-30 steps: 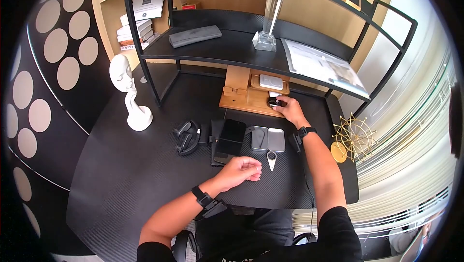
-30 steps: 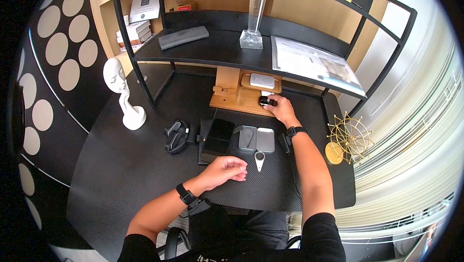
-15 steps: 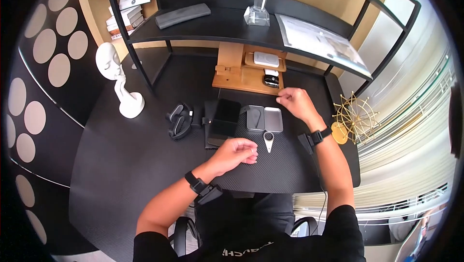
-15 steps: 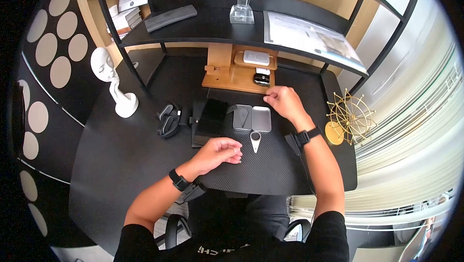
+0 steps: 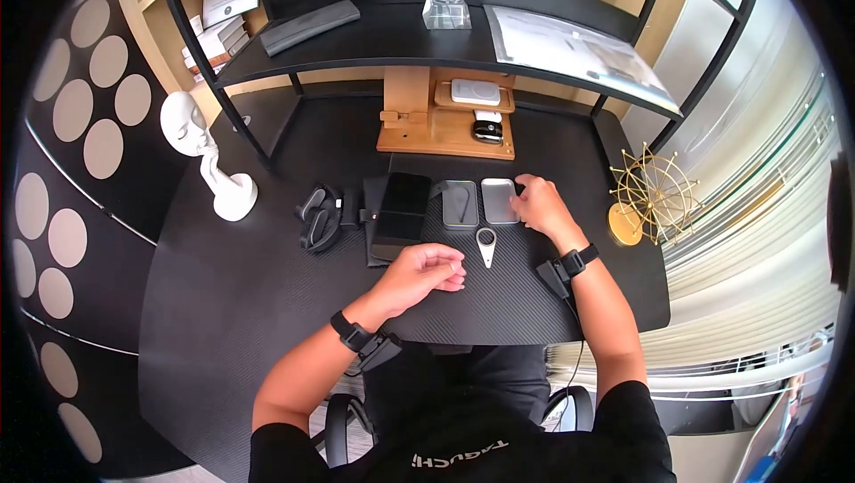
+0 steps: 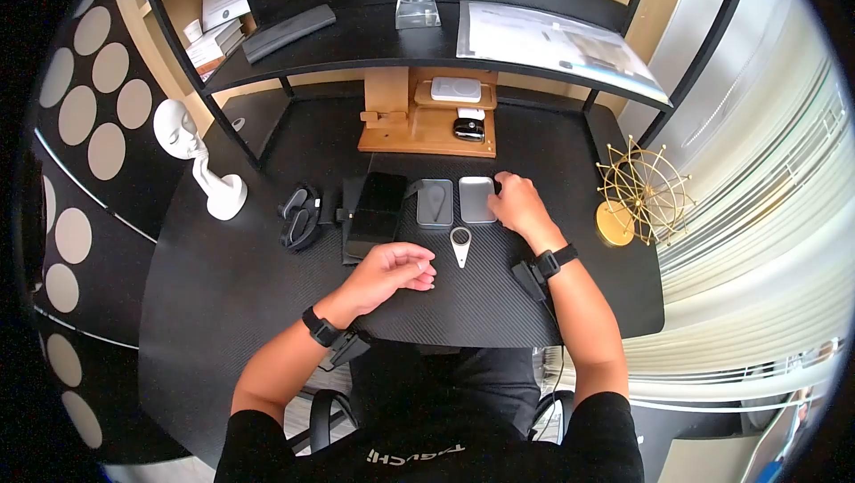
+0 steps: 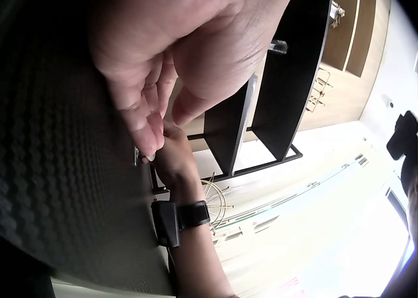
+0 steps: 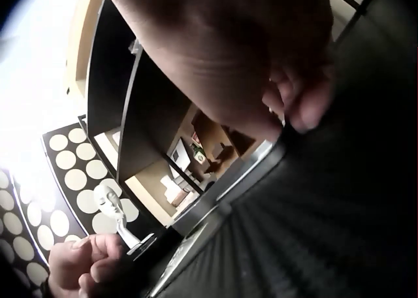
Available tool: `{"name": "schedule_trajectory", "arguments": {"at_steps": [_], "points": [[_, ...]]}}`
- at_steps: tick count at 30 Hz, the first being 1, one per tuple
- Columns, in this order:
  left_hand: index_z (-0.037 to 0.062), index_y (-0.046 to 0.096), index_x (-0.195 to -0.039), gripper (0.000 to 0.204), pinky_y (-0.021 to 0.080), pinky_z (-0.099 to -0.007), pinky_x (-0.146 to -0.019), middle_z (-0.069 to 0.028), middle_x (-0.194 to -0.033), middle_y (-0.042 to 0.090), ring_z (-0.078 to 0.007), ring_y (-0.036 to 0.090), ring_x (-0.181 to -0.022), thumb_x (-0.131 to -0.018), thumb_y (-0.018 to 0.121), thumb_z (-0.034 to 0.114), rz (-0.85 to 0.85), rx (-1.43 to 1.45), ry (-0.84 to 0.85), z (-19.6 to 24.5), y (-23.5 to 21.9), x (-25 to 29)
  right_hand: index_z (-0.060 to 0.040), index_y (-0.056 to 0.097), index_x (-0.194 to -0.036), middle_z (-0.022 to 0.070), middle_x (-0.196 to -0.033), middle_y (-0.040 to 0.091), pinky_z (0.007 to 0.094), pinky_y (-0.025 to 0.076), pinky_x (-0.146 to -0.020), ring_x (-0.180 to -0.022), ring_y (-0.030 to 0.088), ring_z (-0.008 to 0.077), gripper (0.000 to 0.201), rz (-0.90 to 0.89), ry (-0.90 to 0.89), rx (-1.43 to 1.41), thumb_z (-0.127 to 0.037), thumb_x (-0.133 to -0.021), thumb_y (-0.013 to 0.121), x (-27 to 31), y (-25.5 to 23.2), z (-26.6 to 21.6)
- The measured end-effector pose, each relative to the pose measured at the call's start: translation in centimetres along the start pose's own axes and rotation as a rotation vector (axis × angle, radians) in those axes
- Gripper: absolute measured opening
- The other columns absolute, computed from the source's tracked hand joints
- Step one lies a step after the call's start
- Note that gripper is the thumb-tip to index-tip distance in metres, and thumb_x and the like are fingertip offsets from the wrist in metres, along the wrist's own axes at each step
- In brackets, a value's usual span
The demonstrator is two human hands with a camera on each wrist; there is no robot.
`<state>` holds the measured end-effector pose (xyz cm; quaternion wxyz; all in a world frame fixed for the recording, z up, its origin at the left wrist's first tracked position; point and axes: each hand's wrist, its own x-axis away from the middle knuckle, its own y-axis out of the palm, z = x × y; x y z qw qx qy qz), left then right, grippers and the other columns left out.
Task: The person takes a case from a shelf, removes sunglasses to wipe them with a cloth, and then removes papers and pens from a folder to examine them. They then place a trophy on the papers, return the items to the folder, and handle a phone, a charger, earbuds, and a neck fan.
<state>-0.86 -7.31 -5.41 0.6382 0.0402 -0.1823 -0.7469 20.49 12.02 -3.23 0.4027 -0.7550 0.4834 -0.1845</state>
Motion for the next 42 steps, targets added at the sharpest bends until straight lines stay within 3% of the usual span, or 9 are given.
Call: {"name": "schedule_trajectory", "arguments": {"at_steps": [3,11,20,25,29,32,33,37,42], "points": [[-0.0046,0.061,-0.120,0.025,0.059,-0.0341,-0.087,-0.0147,-0.104,0.069,-0.0201,0.069,-0.093,-0.100,0.058,0.010,0.002,-0.016,0.000,0.1,0.1,0.0,0.0129,0.063,-0.114,0.0233,-0.078,0.071,0.0355,0.058,-0.061,-0.061,0.072,0.0268,0.037,-0.031,0.104,-0.075,-0.006,-0.083,0.062,0.2,-1.1,0.2],[-0.0055,0.060,-0.120,0.025,0.059,-0.0342,-0.087,-0.0155,-0.105,0.068,-0.0210,0.069,-0.095,-0.100,0.058,0.010,0.019,-0.060,-0.013,0.4,0.4,0.0,0.0112,0.062,-0.116,0.0132,-0.076,0.069,0.0280,0.056,-0.051,-0.057,0.066,0.0155,0.035,0.016,0.227,-0.244,-0.003,-0.085,0.066,-0.2,-2.8,3.5],[-0.0031,0.062,-0.119,0.025,0.057,-0.0323,-0.087,-0.0139,-0.110,0.069,-0.0188,0.069,-0.098,-0.098,0.063,0.010,0.019,-0.220,0.083,2.9,1.4,0.0,0.0076,0.062,-0.121,0.0164,-0.077,0.070,0.0323,0.057,-0.057,-0.062,0.070,0.0220,0.043,0.042,0.212,-0.180,-0.006,-0.081,0.070,0.3,-3.4,2.9],[-0.0025,0.064,-0.117,0.030,0.053,-0.0278,-0.089,-0.0086,-0.110,0.069,-0.0136,0.065,-0.102,-0.089,0.072,0.005,0.162,-0.574,0.229,6.7,0.6,-1.5,0.0036,0.066,-0.116,0.0157,-0.083,0.069,0.0360,0.055,-0.070,-0.078,0.071,0.0253,0.043,0.038,0.009,-0.141,-0.016,-0.079,0.077,1.0,-3.8,1.3],[-0.0020,0.059,-0.127,0.064,0.044,-0.0452,-0.105,-0.0215,-0.129,0.060,-0.0364,0.056,-0.123,-0.072,0.085,0.016,0.228,-1.245,0.397,9.1,-0.4,-3.6,0.0025,0.069,-0.110,0.0178,-0.093,0.066,0.0387,0.054,-0.077,-0.086,0.068,0.0306,0.047,-0.184,-0.271,-0.173,-0.025,-0.075,0.084,3.2,-3.3,-2.0],[-0.0016,0.052,-0.136,0.080,0.035,-0.0469,-0.113,-0.0222,-0.140,0.052,-0.0390,0.044,-0.135,-0.068,0.087,0.021,0.175,-1.418,0.314,8.4,-0.9,-5.7,0.0040,0.068,-0.108,0.0216,-0.104,0.061,0.0415,0.052,-0.085,-0.097,0.064,0.0381,0.054,-0.301,-0.452,-0.044,-0.029,-0.070,0.087,4.8,-1.9,-2.9],[-0.0005,0.041,-0.145,0.097,0.028,-0.0490,-0.117,-0.0228,-0.149,0.043,-0.0393,0.032,-0.144,-0.065,0.089,0.027,0.126,-1.466,0.177,8.7,-0.8,-6.3,0.0053,0.066,-0.106,0.0225,-0.106,0.060,0.0421,0.052,-0.087,-0.097,0.063,0.0403,0.057,-0.348,-0.454,-0.039,-0.032,-0.069,0.088,5.0,-1.4,-3.0],[0.0018,0.032,-0.152,0.112,0.018,-0.0586,-0.119,-0.0225,-0.154,0.037,-0.0385,0.022,-0.149,-0.061,0.090,0.034,0.036,-1.578,0.036,8.6,-0.4,-8.0,0.0060,0.065,-0.104,0.0225,-0.109,0.058,0.0430,0.053,-0.087,-0.101,0.063,0.0408,0.054,-0.326,-0.403,0.008,-0.025,-0.067,0.089,5.4,-0.6,-3.5],[0.0030,0.034,-0.151,0.109,0.016,-0.0634,-0.118,-0.0199,-0.154,0.037,-0.0345,0.031,-0.146,-0.061,0.089,0.032,-0.006,-1.563,-0.058,9.0,-0.1,-9.4,0.0016,0.062,-0.111,0.0169,-0.111,0.056,0.0403,0.053,-0.085,-0.101,0.063,0.0347,0.056,-0.360,-0.314,0.019,-0.021,-0.067,0.089,5.3,-0.6,-3.3]]}}
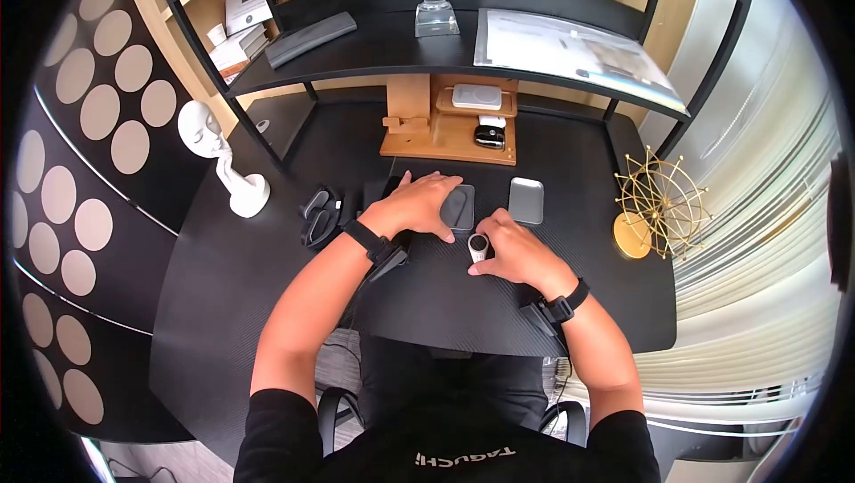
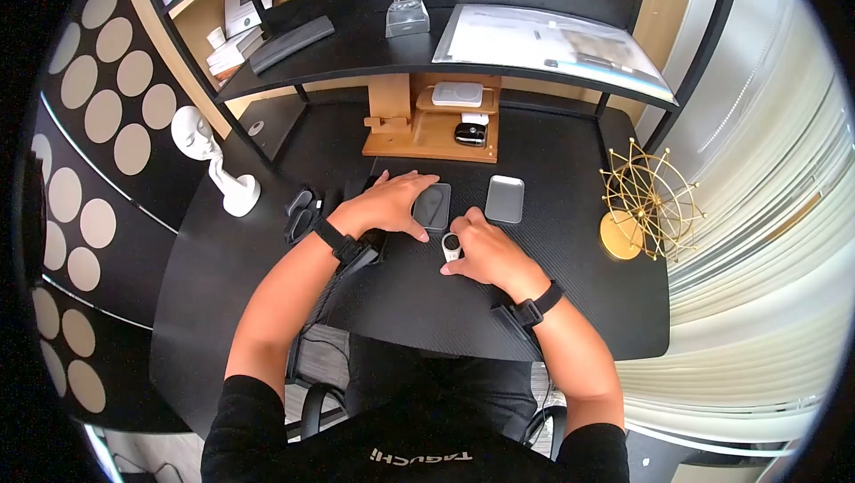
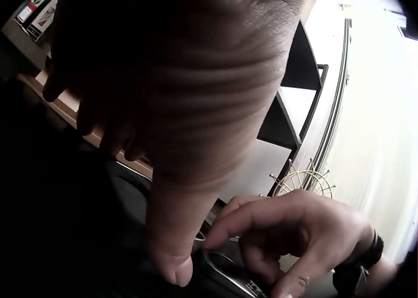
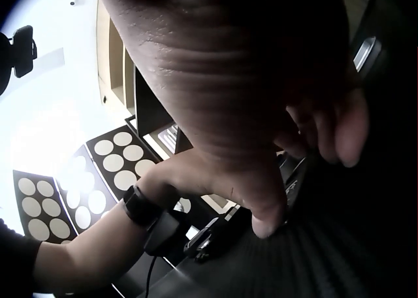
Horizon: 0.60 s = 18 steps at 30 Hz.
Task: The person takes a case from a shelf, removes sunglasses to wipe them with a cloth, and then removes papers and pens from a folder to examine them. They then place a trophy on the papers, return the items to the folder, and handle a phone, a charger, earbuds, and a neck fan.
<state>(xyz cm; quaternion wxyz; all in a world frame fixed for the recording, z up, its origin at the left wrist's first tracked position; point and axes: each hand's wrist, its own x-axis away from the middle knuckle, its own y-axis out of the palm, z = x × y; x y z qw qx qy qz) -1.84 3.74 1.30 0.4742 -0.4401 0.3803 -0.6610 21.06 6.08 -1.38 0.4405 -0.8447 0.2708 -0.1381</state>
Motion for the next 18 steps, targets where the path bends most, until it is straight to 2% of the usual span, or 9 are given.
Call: {"name": "schedule_trajectory", "arguments": {"at_steps": [1,4,6,7,10,11,14,15,18], "points": [[0.0036,0.035,-0.150,0.108,0.016,-0.0642,-0.118,-0.0192,-0.154,0.038,-0.0337,0.033,-0.145,-0.062,0.089,0.031,-0.003,0.024,0.004,0.2,-0.1,-0.2,0.0014,0.061,-0.110,0.0166,-0.108,0.058,0.0400,0.053,-0.083,-0.098,0.064,0.0344,0.055,0.035,-0.024,0.003,-0.020,-0.068,0.088,0.0,0.2,0.2],[0.0055,0.039,-0.148,0.101,0.024,-0.0589,-0.117,-0.0170,-0.149,0.044,-0.0327,0.039,-0.141,-0.063,0.089,0.020,0.181,0.002,0.086,0.8,0.3,0.0,0.0007,0.057,-0.106,0.0153,-0.097,0.064,0.0395,0.053,-0.076,-0.089,0.067,0.0335,0.050,0.090,-0.029,-0.061,-0.014,-0.069,0.087,-0.1,0.2,0.6],[0.0059,0.040,-0.147,0.098,0.035,-0.0526,-0.111,-0.0159,-0.146,0.045,-0.0327,0.045,-0.135,-0.062,0.089,0.012,0.339,0.118,0.180,1.2,0.3,0.1,-0.0002,0.054,-0.104,0.0142,-0.087,0.067,0.0393,0.053,-0.072,-0.083,0.068,0.0328,0.046,0.055,0.055,-0.195,-0.010,-0.071,0.085,-0.4,-0.9,0.7],[0.0060,0.041,-0.146,0.097,0.040,-0.0495,-0.108,-0.0153,-0.144,0.046,-0.0328,0.048,-0.132,-0.062,0.088,0.008,0.419,0.178,0.226,1.4,0.3,0.2,0.0003,0.055,-0.106,0.0190,-0.082,0.069,0.0433,0.052,-0.073,-0.085,0.070,0.0376,0.042,0.057,0.061,-0.261,-0.007,-0.074,0.081,-0.5,-1.4,1.1],[0.0056,0.040,-0.144,0.094,0.051,-0.0392,-0.091,-0.0135,-0.140,0.043,-0.0309,0.053,-0.120,-0.062,0.087,0.000,0.506,0.342,0.224,3.2,-0.9,2.0,-0.0012,0.055,-0.109,0.0179,-0.079,0.068,0.0423,0.051,-0.068,-0.077,0.071,0.0324,0.036,0.176,0.125,-0.350,-0.005,-0.079,0.075,-0.7,-2.2,2.3],[0.0063,0.040,-0.145,0.094,0.051,-0.0379,-0.088,-0.0134,-0.140,0.041,-0.0302,0.053,-0.118,-0.063,0.086,0.000,0.529,0.375,0.234,3.6,-0.8,2.5,-0.0025,0.058,-0.111,0.0131,-0.077,0.066,0.0371,0.053,-0.064,-0.071,0.069,0.0250,0.028,0.268,0.127,-0.393,-0.006,-0.086,0.069,-0.7,-2.4,2.2],[0.0085,0.037,-0.146,0.094,0.052,-0.0343,-0.082,-0.0133,-0.138,0.037,-0.0288,0.053,-0.113,-0.064,0.085,-0.002,0.582,0.433,0.264,4.0,0.2,4.0,-0.0028,0.061,-0.113,0.0041,-0.081,0.064,0.0233,0.053,-0.057,-0.062,0.062,0.0098,0.019,0.358,0.141,-0.716,-0.006,-0.095,0.062,-1.6,-2.1,2.9],[0.0094,0.037,-0.146,0.095,0.052,-0.0334,-0.081,-0.0135,-0.137,0.037,-0.0286,0.053,-0.113,-0.065,0.084,-0.002,0.593,0.426,0.273,4.0,0.8,4.3,-0.0021,0.065,-0.109,0.0033,-0.085,0.064,0.0225,0.054,-0.060,-0.066,0.063,0.0094,0.014,0.381,0.125,-0.790,-0.008,-0.099,0.059,-1.8,-2.0,2.8],[0.0117,0.036,-0.147,0.097,0.052,-0.0329,-0.081,-0.0143,-0.138,0.036,-0.0286,0.053,-0.113,-0.064,0.084,-0.002,0.539,0.492,0.271,4.1,1.9,5.3,-0.0007,0.067,-0.107,0.0025,-0.085,0.064,0.0228,0.055,-0.061,-0.070,0.063,0.0092,0.015,0.339,0.087,-0.917,-0.013,-0.098,0.062,-1.8,-1.8,1.7]]}}
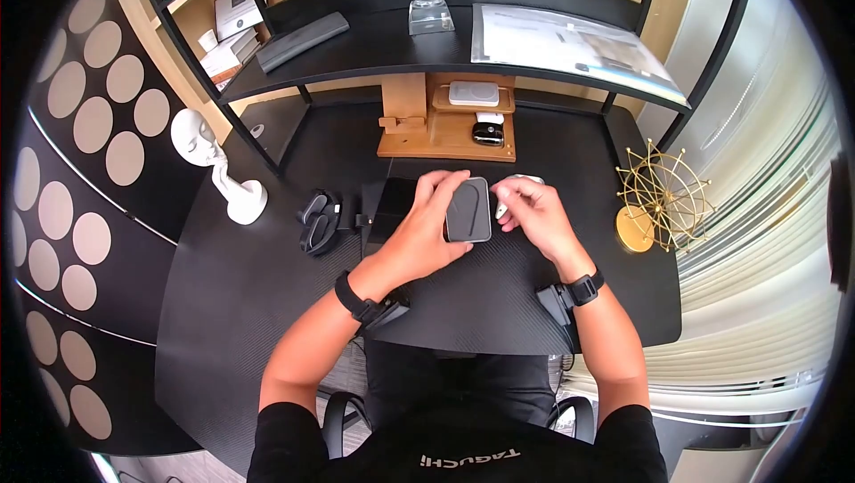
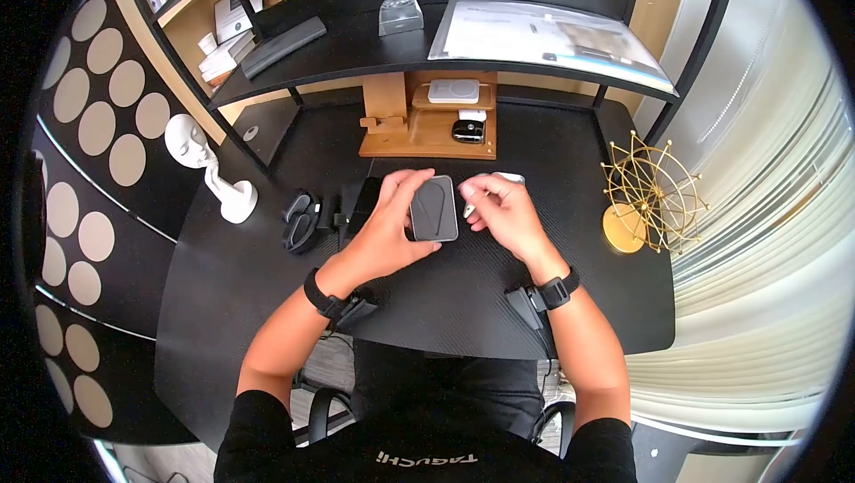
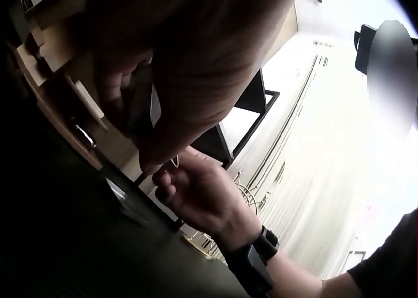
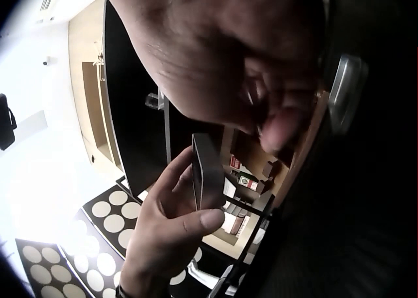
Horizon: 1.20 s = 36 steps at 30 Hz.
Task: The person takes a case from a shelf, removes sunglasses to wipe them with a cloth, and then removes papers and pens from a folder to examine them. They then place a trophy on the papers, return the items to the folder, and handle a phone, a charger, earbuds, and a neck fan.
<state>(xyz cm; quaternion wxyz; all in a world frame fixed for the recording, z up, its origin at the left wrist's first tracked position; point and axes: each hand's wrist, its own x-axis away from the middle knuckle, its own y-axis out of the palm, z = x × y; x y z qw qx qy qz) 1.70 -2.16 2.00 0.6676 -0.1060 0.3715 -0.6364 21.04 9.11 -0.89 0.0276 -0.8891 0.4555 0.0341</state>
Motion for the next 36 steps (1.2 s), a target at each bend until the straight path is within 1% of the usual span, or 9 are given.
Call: {"name": "schedule_trajectory", "arguments": {"at_steps": [3,6,7,10,11,15,20,27,36], "points": [[0.0121,0.030,-0.151,0.101,0.054,-0.0331,-0.084,-0.0136,-0.140,0.036,-0.0284,0.055,-0.117,-0.066,0.084,-0.002,-0.089,0.041,-0.020,-0.2,0.2,0.9,0.0010,0.069,-0.101,0.0020,-0.091,0.060,0.0221,0.054,-0.059,-0.069,0.062,0.0079,0.021,-0.108,-0.088,0.142,-0.018,-0.092,0.072,0.4,1.0,1.0],[0.0118,0.022,-0.153,0.102,0.057,-0.0344,-0.091,-0.0133,-0.144,0.034,-0.0283,0.056,-0.122,-0.072,0.082,-0.002,-0.046,0.445,-0.160,-0.8,1.1,1.6,0.0010,0.071,-0.096,0.0023,-0.088,0.057,0.0213,0.053,-0.056,-0.064,0.061,0.0068,0.021,-0.094,-0.067,0.132,-0.019,-0.091,0.074,0.6,1.7,0.6],[0.0102,0.016,-0.154,0.093,0.057,-0.0394,-0.096,-0.0145,-0.147,0.035,-0.0284,0.057,-0.124,-0.083,0.075,0.000,-0.049,0.626,-0.266,-0.2,1.1,2.0,0.0009,0.071,-0.096,0.0023,-0.089,0.057,0.0210,0.053,-0.056,-0.063,0.060,0.0066,0.020,-0.076,-0.074,0.091,-0.018,-0.090,0.074,0.6,1.8,0.4],[0.0084,0.018,-0.153,0.079,0.057,-0.0430,-0.096,-0.0158,-0.143,0.043,-0.0270,0.060,-0.119,-0.092,0.067,0.004,-0.058,1.001,-0.364,-1.6,2.2,2.2,0.0004,0.071,-0.097,0.0022,-0.090,0.057,0.0206,0.053,-0.056,-0.065,0.061,0.0066,0.019,-0.070,-0.101,0.036,-0.017,-0.091,0.074,0.3,1.7,0.8],[0.0062,0.024,-0.150,0.060,0.057,-0.0452,-0.095,-0.0151,-0.133,0.053,-0.0267,0.061,-0.118,-0.100,0.056,0.006,-0.060,1.024,-0.400,-1.8,2.5,2.5,0.0005,0.071,-0.097,0.0022,-0.090,0.058,0.0207,0.053,-0.056,-0.066,0.061,0.0067,0.019,-0.084,-0.108,0.038,-0.017,-0.090,0.074,0.2,1.6,1.1],[0.0035,0.038,-0.140,0.039,0.056,-0.0449,-0.097,-0.0130,-0.127,0.058,-0.0259,0.061,-0.118,-0.103,0.050,0.007,0.001,1.084,-0.451,-2.4,4.2,3.6,0.0007,0.071,-0.098,0.0027,-0.091,0.059,0.0211,0.053,-0.056,-0.068,0.062,0.0074,0.018,-0.137,-0.152,0.109,-0.016,-0.092,0.072,0.2,1.4,2.0],[0.0037,0.037,-0.140,0.038,0.055,-0.0431,-0.099,-0.0118,-0.128,0.057,-0.0224,0.062,-0.115,-0.103,0.048,0.006,-0.022,1.061,-0.501,-3.5,5.5,4.8,0.0012,0.070,-0.106,0.0038,-0.094,0.060,0.0232,0.055,-0.061,-0.070,0.063,0.0094,0.018,0.053,-0.130,0.152,-0.013,-0.100,0.060,-0.4,0.6,1.7],[0.0026,0.037,-0.140,0.038,0.053,-0.0423,-0.100,-0.0119,-0.129,0.056,-0.0211,0.062,-0.115,-0.104,0.047,0.006,-0.052,1.126,-0.556,-3.6,5.2,4.9,-0.0008,0.051,-0.135,0.0025,-0.095,0.062,0.0271,0.060,-0.071,-0.079,0.067,0.0128,0.045,-0.002,-0.102,-0.436,0.002,-0.092,0.065,-0.6,-0.2,1.1],[-0.0011,0.037,-0.139,0.038,0.055,-0.0397,-0.097,-0.0136,-0.123,0.059,-0.0213,0.063,-0.112,-0.103,0.048,0.007,-0.052,1.138,-0.537,-3.8,5.1,4.8,-0.0020,0.055,-0.130,0.0066,-0.097,0.066,0.0271,0.060,-0.071,-0.082,0.069,0.0147,0.039,-0.077,-0.054,-0.417,0.000,-0.093,0.065,-0.5,-0.2,1.5]]}}
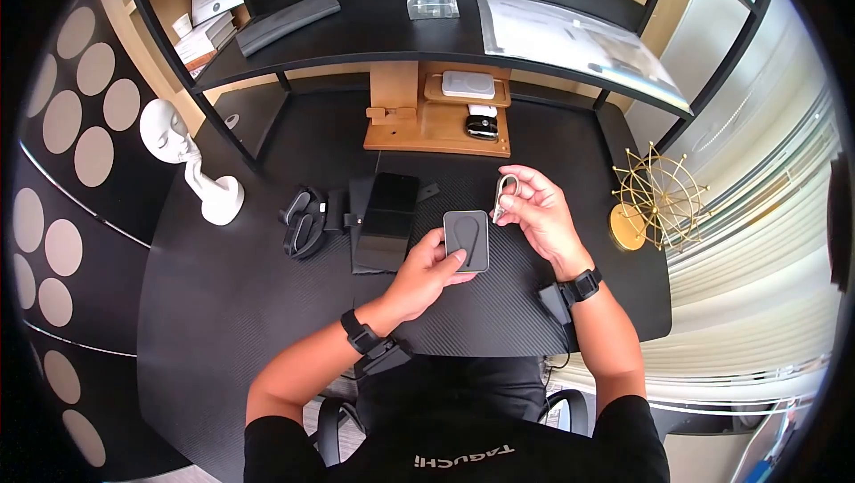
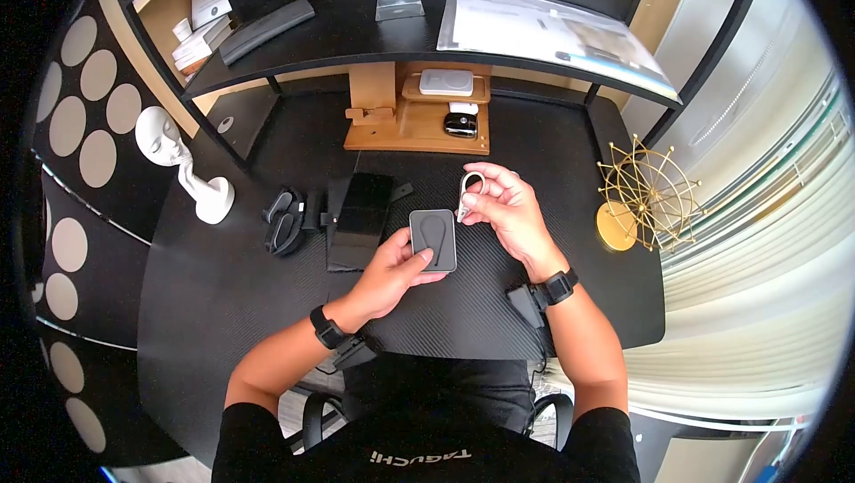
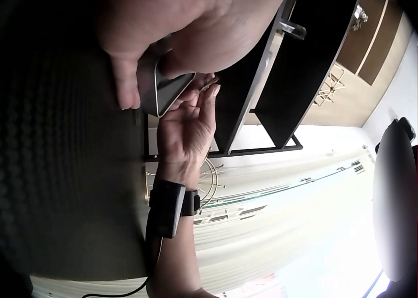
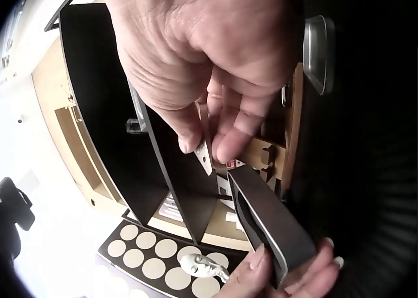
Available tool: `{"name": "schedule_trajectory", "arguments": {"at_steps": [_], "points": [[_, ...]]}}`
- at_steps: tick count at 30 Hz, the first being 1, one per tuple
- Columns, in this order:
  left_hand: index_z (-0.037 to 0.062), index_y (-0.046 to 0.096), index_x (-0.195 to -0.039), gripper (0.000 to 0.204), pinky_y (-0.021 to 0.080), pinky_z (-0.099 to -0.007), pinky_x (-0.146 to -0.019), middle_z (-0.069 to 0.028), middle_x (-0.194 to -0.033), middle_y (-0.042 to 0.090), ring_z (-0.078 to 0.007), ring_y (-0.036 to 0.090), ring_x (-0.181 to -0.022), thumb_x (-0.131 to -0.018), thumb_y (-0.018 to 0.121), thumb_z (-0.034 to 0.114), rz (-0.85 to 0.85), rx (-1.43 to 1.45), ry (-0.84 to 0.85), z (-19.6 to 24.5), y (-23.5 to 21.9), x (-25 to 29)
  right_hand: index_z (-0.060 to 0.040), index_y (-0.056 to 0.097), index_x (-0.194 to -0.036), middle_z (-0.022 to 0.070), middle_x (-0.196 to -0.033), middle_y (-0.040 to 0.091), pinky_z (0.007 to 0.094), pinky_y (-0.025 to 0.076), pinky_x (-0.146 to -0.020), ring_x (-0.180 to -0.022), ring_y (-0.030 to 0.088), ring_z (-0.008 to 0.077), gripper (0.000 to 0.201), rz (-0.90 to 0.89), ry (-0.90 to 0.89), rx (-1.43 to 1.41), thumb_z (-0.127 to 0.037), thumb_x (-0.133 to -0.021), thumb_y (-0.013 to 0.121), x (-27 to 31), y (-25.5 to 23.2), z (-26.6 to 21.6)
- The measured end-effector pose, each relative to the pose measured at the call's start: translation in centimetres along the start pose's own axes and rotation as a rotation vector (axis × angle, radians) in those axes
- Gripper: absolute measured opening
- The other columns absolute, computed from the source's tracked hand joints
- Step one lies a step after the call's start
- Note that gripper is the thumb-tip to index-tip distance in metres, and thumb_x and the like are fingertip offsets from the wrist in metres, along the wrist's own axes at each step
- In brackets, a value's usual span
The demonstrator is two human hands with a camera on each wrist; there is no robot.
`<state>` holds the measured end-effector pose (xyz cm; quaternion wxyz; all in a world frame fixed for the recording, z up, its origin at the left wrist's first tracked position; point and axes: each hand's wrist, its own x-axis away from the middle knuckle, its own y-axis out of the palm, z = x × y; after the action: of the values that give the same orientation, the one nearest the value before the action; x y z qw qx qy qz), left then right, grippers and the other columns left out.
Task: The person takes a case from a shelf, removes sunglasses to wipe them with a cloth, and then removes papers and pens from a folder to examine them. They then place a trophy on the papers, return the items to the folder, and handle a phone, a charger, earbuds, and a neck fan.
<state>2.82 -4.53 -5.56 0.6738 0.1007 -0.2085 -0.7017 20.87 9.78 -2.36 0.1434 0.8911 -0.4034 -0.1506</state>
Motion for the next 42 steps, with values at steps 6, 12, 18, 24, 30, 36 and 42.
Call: {"name": "schedule_trajectory", "arguments": {"at_steps": [6,12,18,24,30,36,42], "points": [[0.0006,0.040,-0.138,0.036,0.055,-0.0425,-0.098,-0.0125,-0.124,0.060,-0.0217,0.063,-0.112,-0.103,0.048,0.006,0.006,0.028,-0.009,-0.1,-0.1,0.0,-0.0033,0.057,-0.127,0.0117,-0.099,0.069,0.0289,0.060,-0.071,-0.087,0.071,0.0212,0.028,-0.063,0.031,-0.293,-0.010,-0.099,0.058,0.0,-0.6,0.5],[0.0018,0.042,-0.137,0.036,0.054,-0.0447,-0.099,-0.0114,-0.125,0.060,-0.0224,0.063,-0.113,-0.103,0.049,0.006,-0.003,0.036,-0.007,0.1,0.0,0.1,-0.0011,0.056,-0.126,0.0168,-0.097,0.072,0.0324,0.060,-0.064,-0.079,0.072,0.0244,0.033,-0.079,0.108,-0.571,-0.020,-0.100,0.059,0.4,-1.7,-0.5],[0.0023,0.042,-0.138,0.036,0.054,-0.0454,-0.099,-0.0114,-0.126,0.060,-0.0228,0.063,-0.114,-0.103,0.049,0.006,0.000,0.026,-0.007,0.4,0.2,0.2,-0.0016,0.054,-0.129,0.0174,-0.096,0.072,0.0342,0.061,-0.062,-0.076,0.072,0.0254,0.037,-0.133,0.102,-0.561,-0.023,-0.099,0.061,0.7,-1.5,-0.5],[0.0022,0.042,-0.138,0.036,0.054,-0.0455,-0.099,-0.0120,-0.126,0.060,-0.0231,0.063,-0.114,-0.103,0.048,0.005,-0.005,0.022,-0.005,0.0,-0.1,0.0,-0.0060,0.057,-0.126,0.0153,-0.093,0.072,0.0344,0.057,-0.059,-0.071,0.070,0.0244,0.033,-0.107,0.115,-0.553,-0.022,-0.098,0.062,1.1,-0.8,-1.0],[0.0016,0.043,-0.137,0.035,0.055,-0.0447,-0.098,-0.0121,-0.126,0.060,-0.0230,0.063,-0.113,-0.103,0.049,0.005,-0.001,0.033,0.006,0.1,0.0,0.1,-0.0044,0.058,-0.129,0.0149,-0.101,0.070,0.0345,0.059,-0.064,-0.079,0.070,0.0228,0.035,-0.038,0.099,-0.431,-0.022,-0.098,0.062,0.9,0.0,-1.4],[0.0010,0.044,-0.135,0.034,0.055,-0.0431,-0.098,-0.0119,-0.125,0.060,-0.0218,0.063,-0.112,-0.102,0.050,0.006,-0.002,0.025,-0.013,0.3,0.0,0.1,-0.0002,0.070,-0.115,0.0033,-0.092,0.060,0.0228,0.054,-0.059,-0.072,0.062,0.0094,0.021,0.056,-0.109,0.381,-0.007,-0.098,0.060,0.4,1.2,-1.2],[-0.0021,0.040,-0.136,0.038,0.055,-0.0395,-0.098,-0.0144,-0.126,0.058,-0.0221,0.062,-0.114,-0.101,0.052,0.006,-0.030,0.026,-0.015,0.2,-0.1,0.1,0.0024,0.071,-0.109,0.0040,-0.091,0.060,0.0216,0.054,-0.057,-0.070,0.065,0.0089,0.019,0.050,-0.120,0.539,0.003,-0.092,0.063,1.2,2.7,-0.3]]}}
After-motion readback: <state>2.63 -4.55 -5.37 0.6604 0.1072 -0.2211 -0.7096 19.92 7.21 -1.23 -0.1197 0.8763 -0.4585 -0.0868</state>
